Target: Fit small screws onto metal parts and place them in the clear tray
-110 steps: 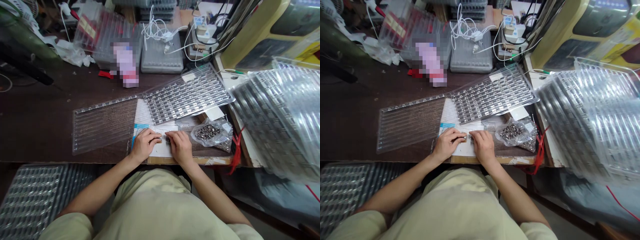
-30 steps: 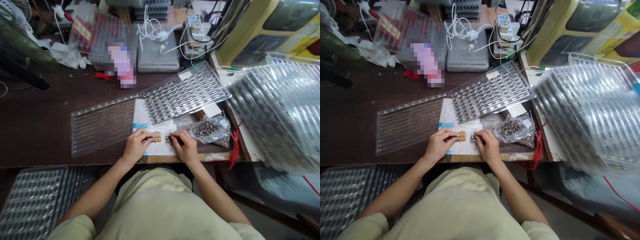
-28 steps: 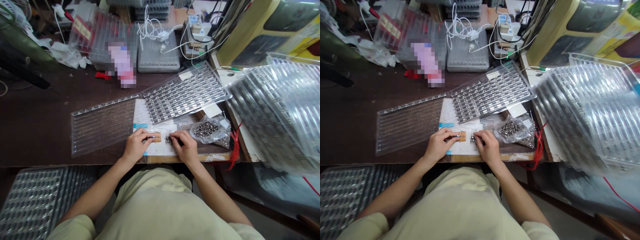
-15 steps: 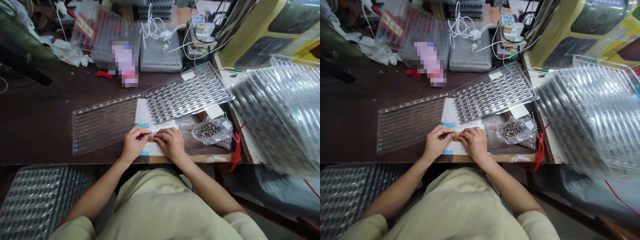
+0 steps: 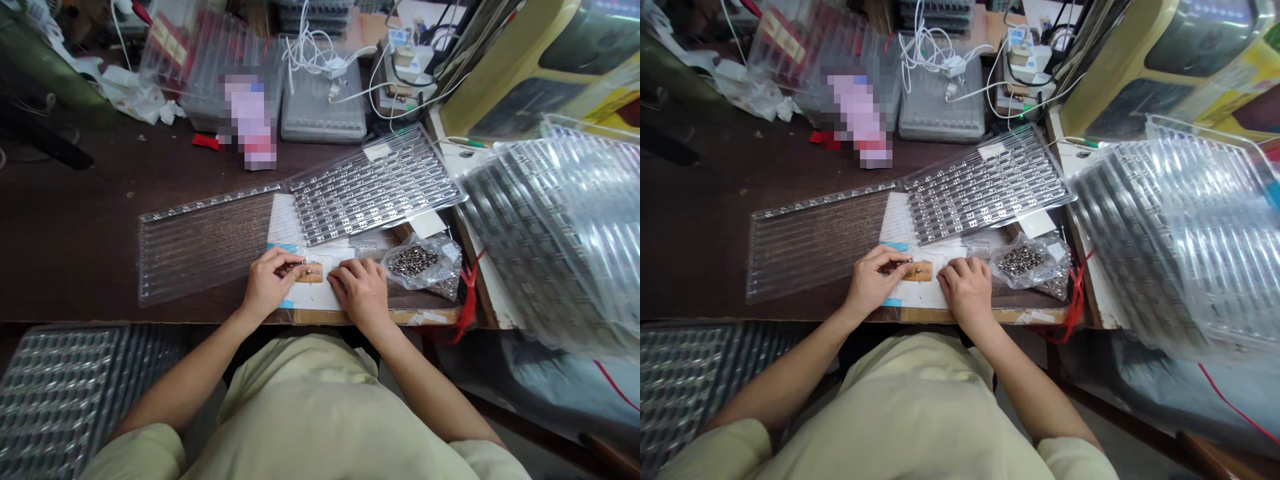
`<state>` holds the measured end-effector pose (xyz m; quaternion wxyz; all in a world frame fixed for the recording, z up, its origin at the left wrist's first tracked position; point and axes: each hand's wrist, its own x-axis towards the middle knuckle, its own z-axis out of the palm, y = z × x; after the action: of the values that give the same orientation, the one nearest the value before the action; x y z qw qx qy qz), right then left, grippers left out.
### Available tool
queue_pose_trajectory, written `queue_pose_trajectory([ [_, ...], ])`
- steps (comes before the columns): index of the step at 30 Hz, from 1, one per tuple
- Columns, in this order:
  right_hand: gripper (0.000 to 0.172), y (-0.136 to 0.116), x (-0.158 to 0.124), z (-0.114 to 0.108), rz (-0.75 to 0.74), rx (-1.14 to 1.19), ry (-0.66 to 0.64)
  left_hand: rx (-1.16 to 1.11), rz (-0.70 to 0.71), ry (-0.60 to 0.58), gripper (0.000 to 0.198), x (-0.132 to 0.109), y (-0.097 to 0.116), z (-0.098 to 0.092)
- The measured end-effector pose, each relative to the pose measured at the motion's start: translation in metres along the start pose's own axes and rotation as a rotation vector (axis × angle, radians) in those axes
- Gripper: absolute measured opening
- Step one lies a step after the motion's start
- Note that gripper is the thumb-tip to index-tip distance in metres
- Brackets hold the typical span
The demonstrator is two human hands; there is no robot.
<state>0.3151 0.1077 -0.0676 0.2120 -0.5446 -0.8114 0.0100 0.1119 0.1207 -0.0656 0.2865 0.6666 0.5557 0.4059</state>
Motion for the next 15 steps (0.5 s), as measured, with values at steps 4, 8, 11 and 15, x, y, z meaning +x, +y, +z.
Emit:
queue_pose_trajectory([
  [4,0.009,0.000,0.001,0.010,-0.048,0.042,0.071,0.073,0.090,-0.066,0.012,0.002,0.007,0.008],
  [8,0.007,0.003,-0.002,0.014,0.012,0.144,0.133,0.137,0.146,-0.110,0.012,0.000,0.008,0.017],
  [11,0.006,0.004,-0.003,0.013,0.032,0.185,0.141,0.157,0.173,-0.107,0.011,-0.001,0.005,0.021],
  [15,0.005,0.003,-0.002,0.012,0.034,0.201,0.141,0.180,0.184,-0.116,0.011,-0.001,0.004,0.021],
])
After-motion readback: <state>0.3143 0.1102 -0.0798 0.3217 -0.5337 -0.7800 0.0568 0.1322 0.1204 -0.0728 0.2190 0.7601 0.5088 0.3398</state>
